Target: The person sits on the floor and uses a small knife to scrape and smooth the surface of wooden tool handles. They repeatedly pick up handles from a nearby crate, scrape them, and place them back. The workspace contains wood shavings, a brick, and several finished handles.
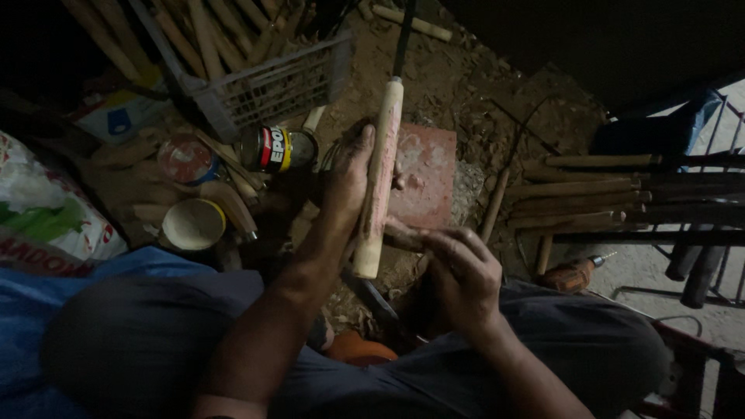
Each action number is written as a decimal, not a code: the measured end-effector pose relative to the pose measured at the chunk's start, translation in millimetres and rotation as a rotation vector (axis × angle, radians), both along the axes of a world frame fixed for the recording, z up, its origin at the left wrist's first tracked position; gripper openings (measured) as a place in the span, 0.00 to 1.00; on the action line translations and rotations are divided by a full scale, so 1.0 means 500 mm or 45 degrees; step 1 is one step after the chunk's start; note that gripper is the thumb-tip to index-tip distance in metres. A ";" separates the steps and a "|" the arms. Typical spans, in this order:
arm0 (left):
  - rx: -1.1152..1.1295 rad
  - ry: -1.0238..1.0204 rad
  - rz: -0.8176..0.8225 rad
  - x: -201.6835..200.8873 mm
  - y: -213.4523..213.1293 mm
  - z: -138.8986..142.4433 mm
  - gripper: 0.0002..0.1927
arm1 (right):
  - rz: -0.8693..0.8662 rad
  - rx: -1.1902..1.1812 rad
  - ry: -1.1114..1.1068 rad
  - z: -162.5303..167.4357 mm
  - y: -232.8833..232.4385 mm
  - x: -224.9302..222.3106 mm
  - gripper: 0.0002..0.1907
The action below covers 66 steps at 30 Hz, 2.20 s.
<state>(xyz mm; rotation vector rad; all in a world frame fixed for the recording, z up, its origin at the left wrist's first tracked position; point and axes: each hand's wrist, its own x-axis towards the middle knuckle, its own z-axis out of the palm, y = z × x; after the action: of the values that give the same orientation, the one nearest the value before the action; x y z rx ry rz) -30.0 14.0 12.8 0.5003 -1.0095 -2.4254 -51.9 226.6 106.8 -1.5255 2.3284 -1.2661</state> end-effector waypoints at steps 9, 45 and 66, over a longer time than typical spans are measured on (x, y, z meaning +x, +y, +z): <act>0.099 0.121 0.030 -0.007 0.002 -0.015 0.27 | 0.120 0.015 0.149 0.001 0.003 0.006 0.15; -0.175 -0.092 -0.125 0.046 0.053 0.071 0.27 | 0.052 0.037 0.136 0.037 -0.014 -0.082 0.14; -0.064 0.134 -0.351 0.058 0.059 0.088 0.29 | -0.197 -0.005 0.171 0.061 -0.026 -0.124 0.11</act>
<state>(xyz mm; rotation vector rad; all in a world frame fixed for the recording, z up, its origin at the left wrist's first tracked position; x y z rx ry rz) -0.9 43.4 57.0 0.2245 -1.1558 -2.6257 -114.1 213.4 137.1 -1.5010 2.5749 -1.2361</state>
